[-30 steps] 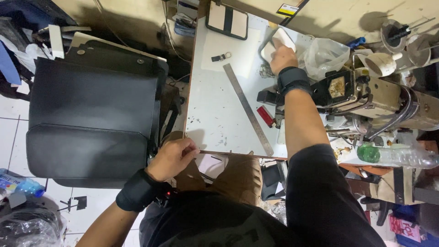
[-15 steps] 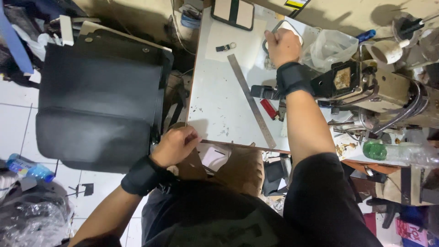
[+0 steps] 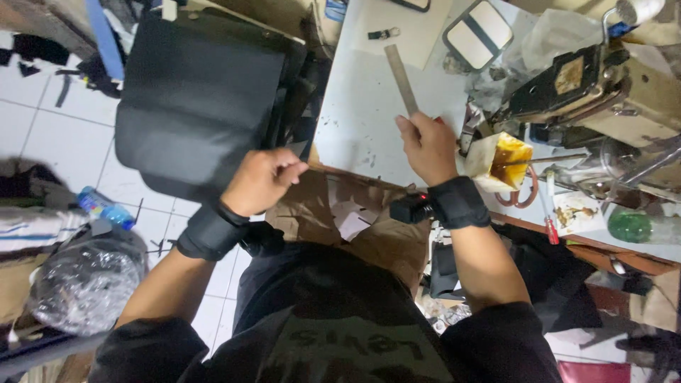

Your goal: The person applies adhesive to leather components and assembles a small pouch or wallet.

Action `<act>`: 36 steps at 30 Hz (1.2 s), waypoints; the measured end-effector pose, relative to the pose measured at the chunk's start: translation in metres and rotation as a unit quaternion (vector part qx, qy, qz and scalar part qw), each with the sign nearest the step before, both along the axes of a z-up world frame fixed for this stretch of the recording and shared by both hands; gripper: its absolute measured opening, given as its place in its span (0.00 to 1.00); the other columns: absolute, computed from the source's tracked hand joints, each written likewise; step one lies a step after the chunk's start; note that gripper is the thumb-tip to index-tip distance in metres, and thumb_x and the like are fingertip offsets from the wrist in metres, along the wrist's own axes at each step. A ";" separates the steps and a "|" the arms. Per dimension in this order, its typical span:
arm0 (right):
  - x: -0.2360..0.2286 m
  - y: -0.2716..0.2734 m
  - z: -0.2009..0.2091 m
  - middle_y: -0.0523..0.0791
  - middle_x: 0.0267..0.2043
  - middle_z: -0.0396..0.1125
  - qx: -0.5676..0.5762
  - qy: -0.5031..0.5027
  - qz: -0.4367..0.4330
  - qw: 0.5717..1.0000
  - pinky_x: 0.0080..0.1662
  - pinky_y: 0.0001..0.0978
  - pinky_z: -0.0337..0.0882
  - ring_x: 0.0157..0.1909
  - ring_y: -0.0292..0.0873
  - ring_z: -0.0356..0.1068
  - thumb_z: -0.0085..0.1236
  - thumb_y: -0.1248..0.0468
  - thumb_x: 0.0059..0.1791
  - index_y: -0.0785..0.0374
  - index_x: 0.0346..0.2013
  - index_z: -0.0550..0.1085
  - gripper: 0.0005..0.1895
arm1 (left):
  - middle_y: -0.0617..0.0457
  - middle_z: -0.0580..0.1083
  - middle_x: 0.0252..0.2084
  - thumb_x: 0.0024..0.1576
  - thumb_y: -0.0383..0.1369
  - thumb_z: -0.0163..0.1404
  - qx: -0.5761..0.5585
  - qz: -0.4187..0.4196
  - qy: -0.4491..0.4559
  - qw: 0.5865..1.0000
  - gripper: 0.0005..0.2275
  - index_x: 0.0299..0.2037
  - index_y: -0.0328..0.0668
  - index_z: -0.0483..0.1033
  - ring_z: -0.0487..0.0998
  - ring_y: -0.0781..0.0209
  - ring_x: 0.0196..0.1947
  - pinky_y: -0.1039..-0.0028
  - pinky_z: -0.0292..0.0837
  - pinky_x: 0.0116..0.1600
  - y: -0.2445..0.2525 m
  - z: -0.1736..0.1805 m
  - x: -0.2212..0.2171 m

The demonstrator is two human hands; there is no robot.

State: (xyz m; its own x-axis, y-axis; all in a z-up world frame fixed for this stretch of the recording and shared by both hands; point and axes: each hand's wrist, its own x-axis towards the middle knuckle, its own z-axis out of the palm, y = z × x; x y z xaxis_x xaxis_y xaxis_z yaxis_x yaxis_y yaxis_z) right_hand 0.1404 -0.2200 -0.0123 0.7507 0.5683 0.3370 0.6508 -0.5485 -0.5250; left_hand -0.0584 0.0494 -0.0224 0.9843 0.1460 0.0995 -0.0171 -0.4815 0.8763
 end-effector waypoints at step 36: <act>-0.070 -0.133 -0.068 0.54 0.59 0.66 -0.010 -0.044 -0.104 0.994 0.61 0.49 0.67 0.61 0.60 0.65 0.59 0.64 0.53 0.65 0.56 0.69 0.18 | 0.14 0.42 0.76 0.69 0.48 0.42 0.340 0.109 0.024 0.934 0.36 0.75 0.19 0.50 0.40 0.17 0.77 0.40 0.38 0.78 0.052 -0.098 -0.035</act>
State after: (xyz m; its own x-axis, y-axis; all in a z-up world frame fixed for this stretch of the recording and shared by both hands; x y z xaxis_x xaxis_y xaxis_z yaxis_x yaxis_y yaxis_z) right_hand 0.0700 -0.3526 -0.0801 0.8211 0.4108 0.3962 0.5646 -0.6861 -0.4587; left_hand -0.0932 0.1014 -0.1203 0.9440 0.2633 0.1986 0.1782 -0.9140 0.3645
